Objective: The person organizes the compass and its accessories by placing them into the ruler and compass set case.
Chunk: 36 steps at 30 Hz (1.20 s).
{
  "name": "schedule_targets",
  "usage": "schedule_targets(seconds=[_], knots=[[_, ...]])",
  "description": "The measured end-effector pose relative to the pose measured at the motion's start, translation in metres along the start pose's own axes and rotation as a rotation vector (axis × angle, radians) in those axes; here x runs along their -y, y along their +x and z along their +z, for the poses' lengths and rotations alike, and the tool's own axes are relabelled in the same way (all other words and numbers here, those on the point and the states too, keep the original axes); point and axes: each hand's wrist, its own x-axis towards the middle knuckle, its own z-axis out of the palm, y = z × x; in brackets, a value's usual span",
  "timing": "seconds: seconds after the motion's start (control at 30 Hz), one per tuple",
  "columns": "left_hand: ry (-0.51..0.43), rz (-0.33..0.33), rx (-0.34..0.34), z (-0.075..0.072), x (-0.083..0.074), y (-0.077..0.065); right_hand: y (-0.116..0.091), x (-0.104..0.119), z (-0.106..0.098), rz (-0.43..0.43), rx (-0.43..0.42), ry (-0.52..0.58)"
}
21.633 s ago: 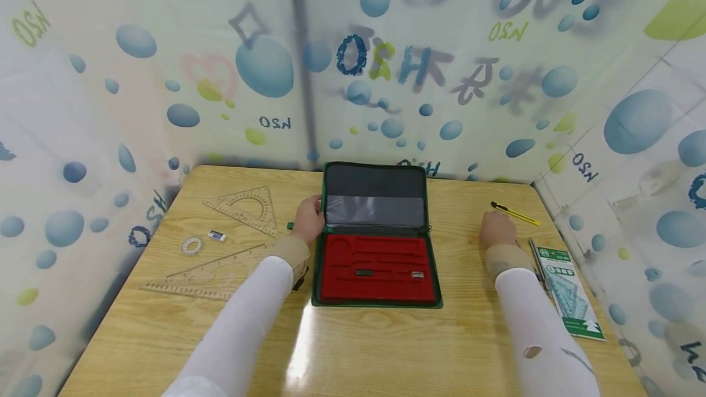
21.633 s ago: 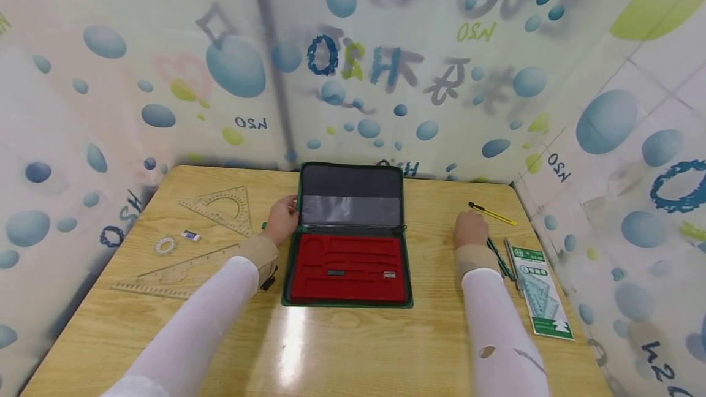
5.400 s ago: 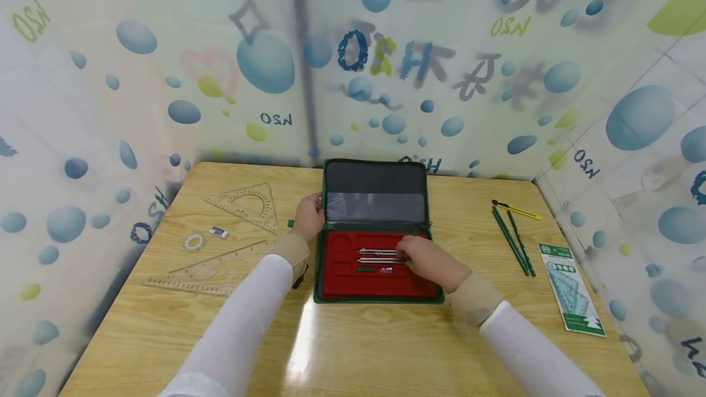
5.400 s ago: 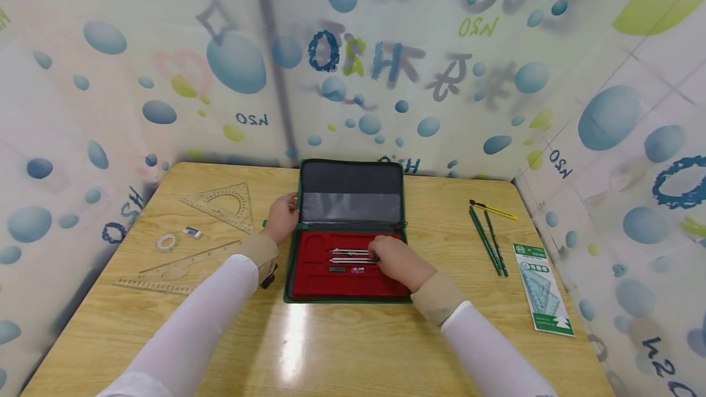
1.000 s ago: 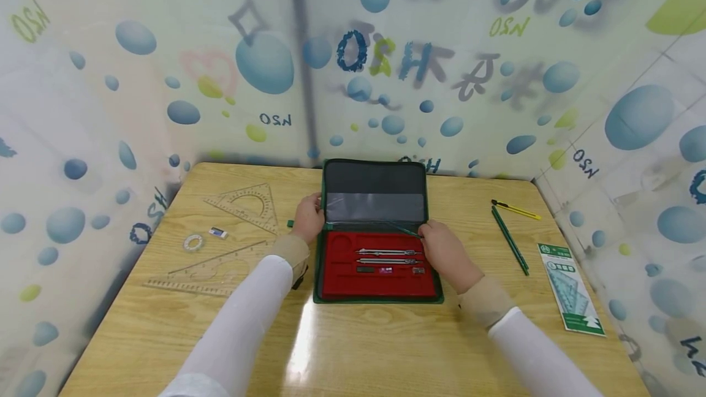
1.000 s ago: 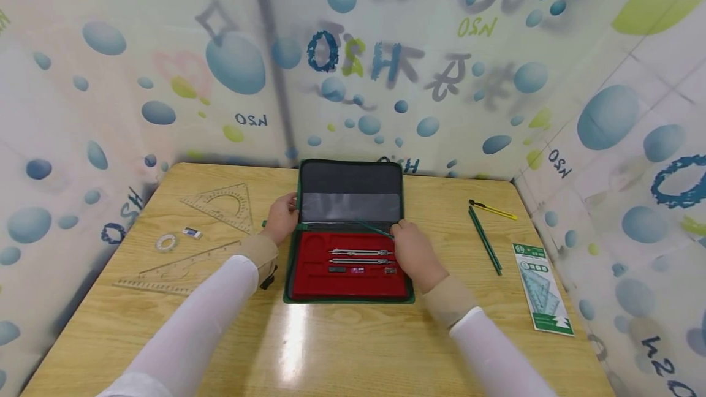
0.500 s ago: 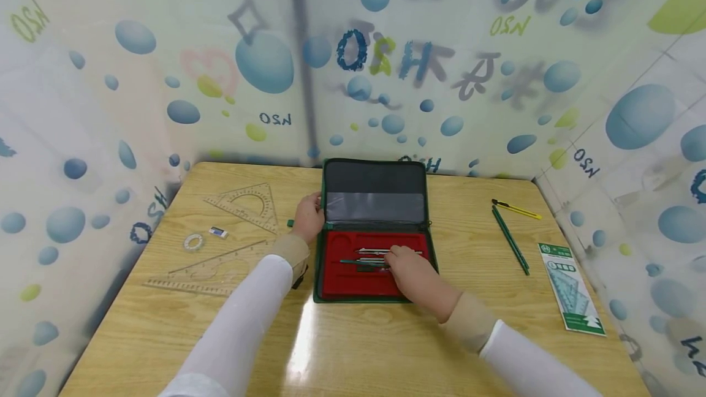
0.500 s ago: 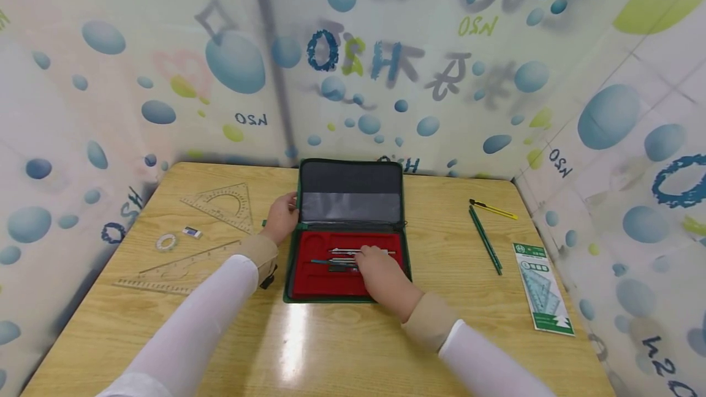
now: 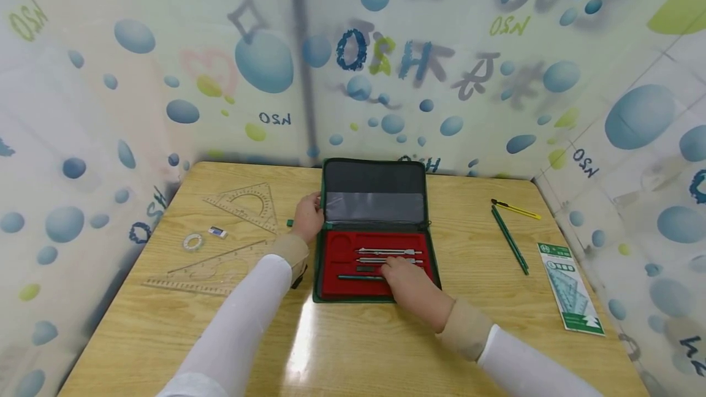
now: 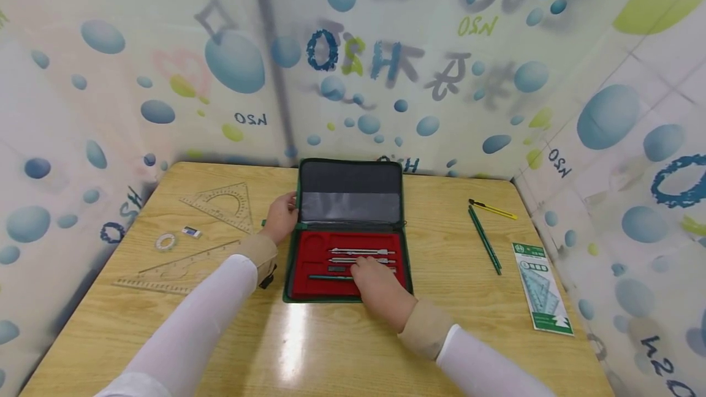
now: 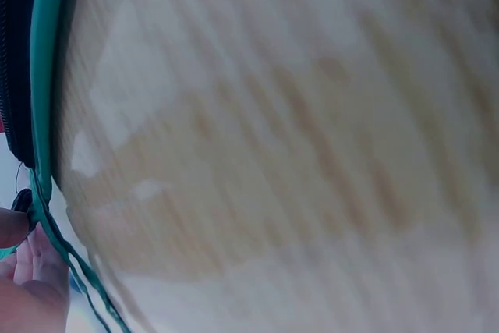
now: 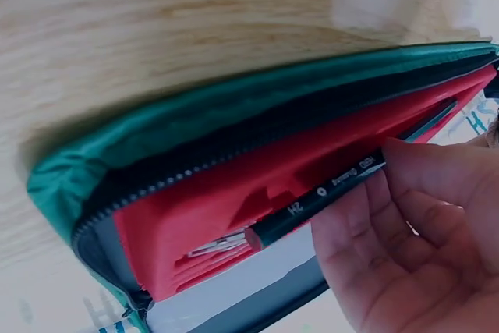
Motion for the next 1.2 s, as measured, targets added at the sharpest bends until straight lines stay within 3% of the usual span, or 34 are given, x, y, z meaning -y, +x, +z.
schedule_targets(seconds=[0.2, 0.67, 1.2], knots=[[-0.008, 0.005, 0.006, -0.002, -0.001, -0.001, 0.001, 0.001, 0.002, 0.023, -0.006, 0.011], [-0.024, 0.001, 0.015, -0.004, -0.003, -0.001, 0.004, -0.001, 0.009, -0.011, -0.094, -0.019], [-0.037, -0.002, 0.026, -0.003, -0.003, -0.002, 0.007, -0.004, 0.010, 0.065, -0.108, 0.038]])
